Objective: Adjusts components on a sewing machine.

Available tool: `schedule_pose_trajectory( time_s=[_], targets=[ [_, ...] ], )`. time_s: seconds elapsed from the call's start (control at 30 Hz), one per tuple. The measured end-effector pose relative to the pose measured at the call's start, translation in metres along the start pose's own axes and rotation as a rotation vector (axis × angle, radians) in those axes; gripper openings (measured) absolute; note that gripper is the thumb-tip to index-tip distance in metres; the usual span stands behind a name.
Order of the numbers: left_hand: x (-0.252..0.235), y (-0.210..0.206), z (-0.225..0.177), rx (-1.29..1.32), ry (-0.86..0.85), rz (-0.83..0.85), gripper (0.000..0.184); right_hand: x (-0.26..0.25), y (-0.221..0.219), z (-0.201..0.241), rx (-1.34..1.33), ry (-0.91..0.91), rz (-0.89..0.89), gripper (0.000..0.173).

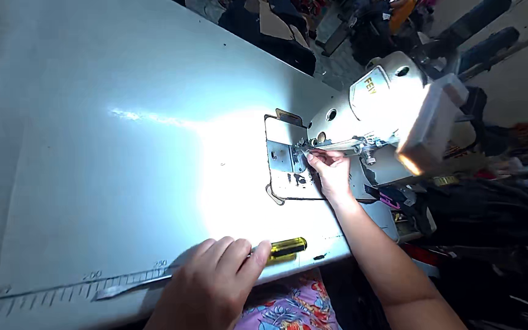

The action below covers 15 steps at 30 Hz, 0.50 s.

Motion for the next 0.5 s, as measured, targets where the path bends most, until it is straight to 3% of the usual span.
schedule_pose_trajectory(
  time_s=[0.13,0.5],
  targets=[
    [-0.0014,0.0010,-0.0001,0.086,0.003,0.065,0.023,-0.0032,-0.0038,-0.0067,-0.198,-0.007,0.021,0.025],
    [-0.0057,0.0017,-0.0025,0.179,-0.012,0.173,0.024,0.0007,-0.0112,0.0002,-0.103,0.059,0.139,0.026]
  ],
)
Point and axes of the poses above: each hand's wrist, its own x-axis away from the middle knuckle, its own y-axis out of the back of the hand, z = x × y, the point moved 10 cm from there along -x, towards the middle knuckle, and after that the axes turned 14 degrees about -y, right-handed, at the moved point
